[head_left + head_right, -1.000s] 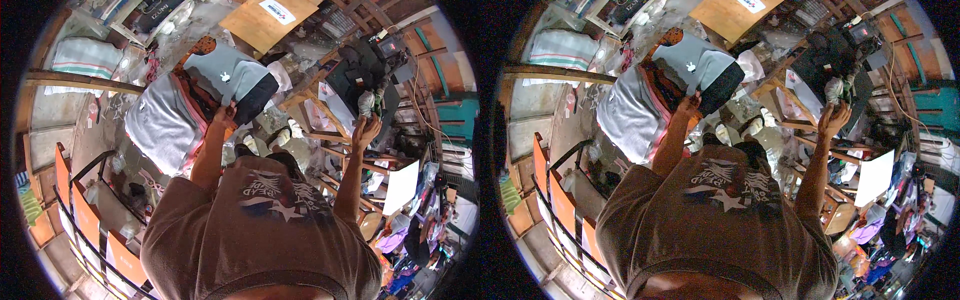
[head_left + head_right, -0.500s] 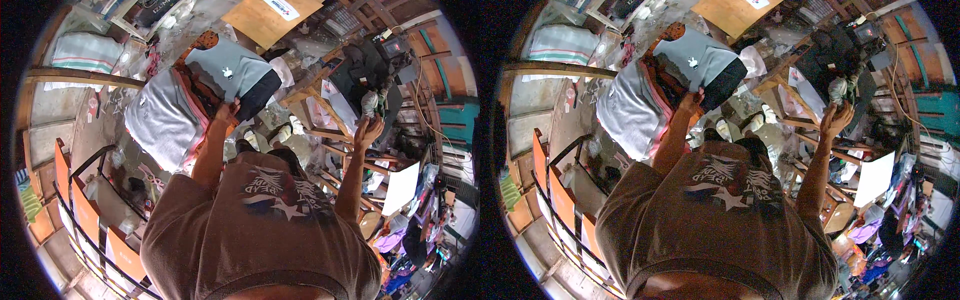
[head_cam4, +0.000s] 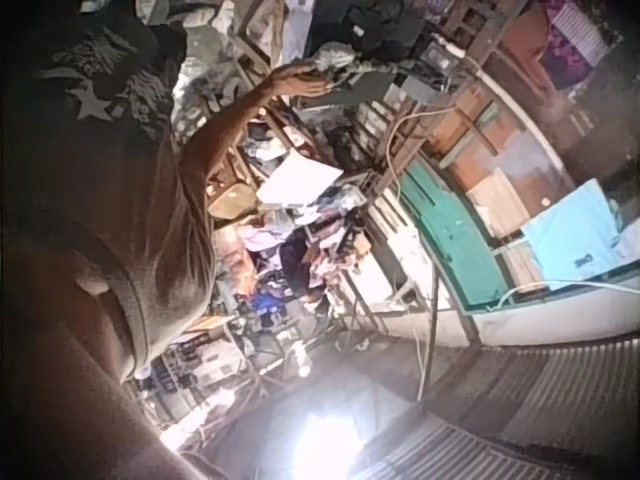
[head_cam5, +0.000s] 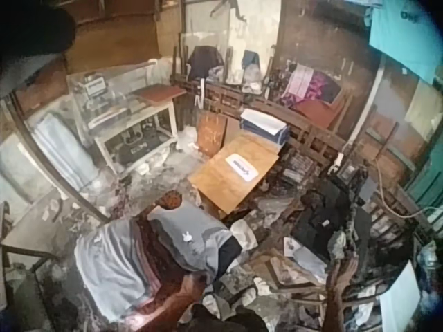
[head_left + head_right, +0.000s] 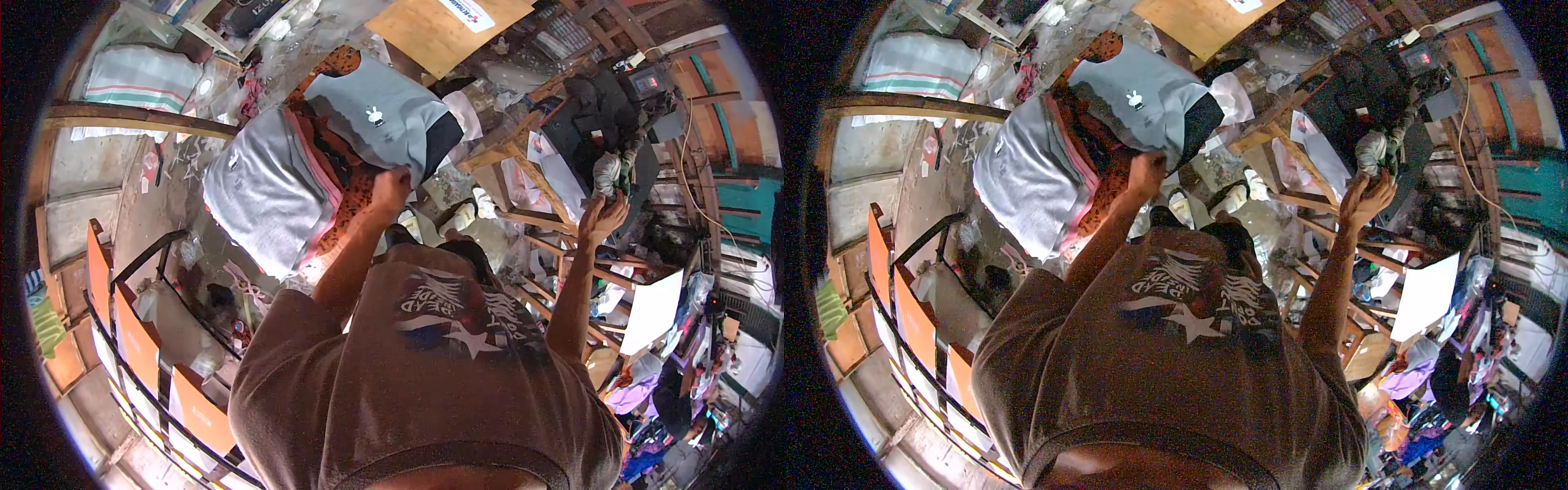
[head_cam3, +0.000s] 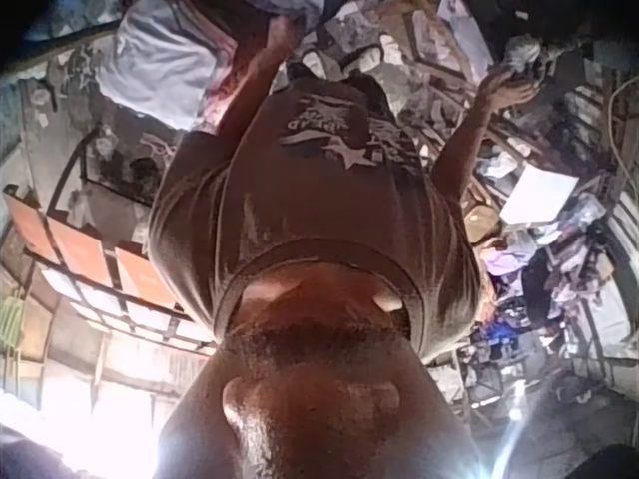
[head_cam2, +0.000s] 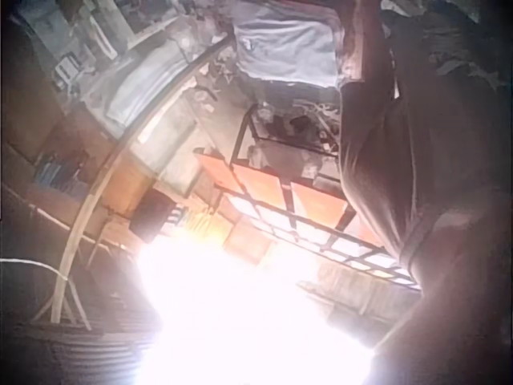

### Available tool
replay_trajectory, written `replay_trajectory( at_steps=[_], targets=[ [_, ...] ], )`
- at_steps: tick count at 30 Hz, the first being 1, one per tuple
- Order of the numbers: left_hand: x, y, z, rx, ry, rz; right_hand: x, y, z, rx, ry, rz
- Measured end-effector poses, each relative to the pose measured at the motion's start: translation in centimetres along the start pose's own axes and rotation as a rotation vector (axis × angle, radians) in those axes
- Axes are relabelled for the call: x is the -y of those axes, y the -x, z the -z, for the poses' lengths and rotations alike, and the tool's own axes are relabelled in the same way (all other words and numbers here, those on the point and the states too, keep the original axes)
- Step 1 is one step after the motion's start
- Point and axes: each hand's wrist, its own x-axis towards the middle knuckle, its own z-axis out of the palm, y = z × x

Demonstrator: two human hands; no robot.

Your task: Print designs on t-shirts using a heat press machine and fold them.

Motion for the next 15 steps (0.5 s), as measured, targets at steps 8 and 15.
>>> replay_trajectory(
  at_steps=[8, 15],
  targets=[
    [1.9, 1.3, -2.2, 0.244, -0.646, -0.125, 0.8, -0.5, 0.4, -0.015, 0.070, 0.058],
    [3.7, 0.9, -0.1, 0.305, 0.361, 0.515, 1.4, -0.6, 0.2, -0.025, 0.032, 0.024]
  ],
)
